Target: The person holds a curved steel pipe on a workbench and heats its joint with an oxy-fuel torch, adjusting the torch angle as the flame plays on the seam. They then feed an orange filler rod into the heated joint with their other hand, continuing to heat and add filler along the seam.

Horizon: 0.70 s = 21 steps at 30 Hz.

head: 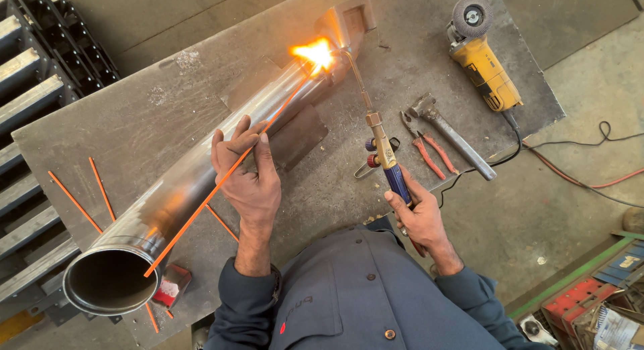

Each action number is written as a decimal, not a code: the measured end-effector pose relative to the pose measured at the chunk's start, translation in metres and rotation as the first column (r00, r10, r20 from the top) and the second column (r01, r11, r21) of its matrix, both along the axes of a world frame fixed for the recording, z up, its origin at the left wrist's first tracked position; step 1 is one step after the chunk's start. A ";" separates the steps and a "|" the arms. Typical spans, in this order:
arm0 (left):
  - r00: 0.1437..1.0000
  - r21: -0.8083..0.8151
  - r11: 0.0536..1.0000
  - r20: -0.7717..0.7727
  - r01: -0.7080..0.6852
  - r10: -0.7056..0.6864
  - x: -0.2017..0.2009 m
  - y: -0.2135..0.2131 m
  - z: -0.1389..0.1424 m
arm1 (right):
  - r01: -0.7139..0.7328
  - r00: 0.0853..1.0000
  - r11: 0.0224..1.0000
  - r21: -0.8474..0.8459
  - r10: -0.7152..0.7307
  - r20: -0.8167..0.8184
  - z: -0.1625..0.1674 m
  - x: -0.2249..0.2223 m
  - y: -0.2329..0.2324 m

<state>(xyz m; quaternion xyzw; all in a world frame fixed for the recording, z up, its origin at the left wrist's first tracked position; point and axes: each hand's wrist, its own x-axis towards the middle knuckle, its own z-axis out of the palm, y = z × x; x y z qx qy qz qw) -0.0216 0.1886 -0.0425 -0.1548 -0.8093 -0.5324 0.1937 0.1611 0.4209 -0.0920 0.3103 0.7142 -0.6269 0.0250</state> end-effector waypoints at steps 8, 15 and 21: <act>1.000 0.006 1.000 0.009 -0.004 0.004 -0.002 0.002 0.000 | 0.007 1.000 1.000 0.010 -0.007 0.002 -0.001 -0.002 0.000; 1.000 0.005 1.000 0.011 -0.007 0.007 -0.002 0.002 0.001 | 0.013 1.000 1.000 0.015 -0.013 -0.005 -0.005 -0.002 0.000; 1.000 0.029 1.000 0.000 -0.002 0.002 0.002 0.000 0.000 | 0.027 0.998 0.998 0.059 -0.024 -0.053 -0.007 0.001 -0.001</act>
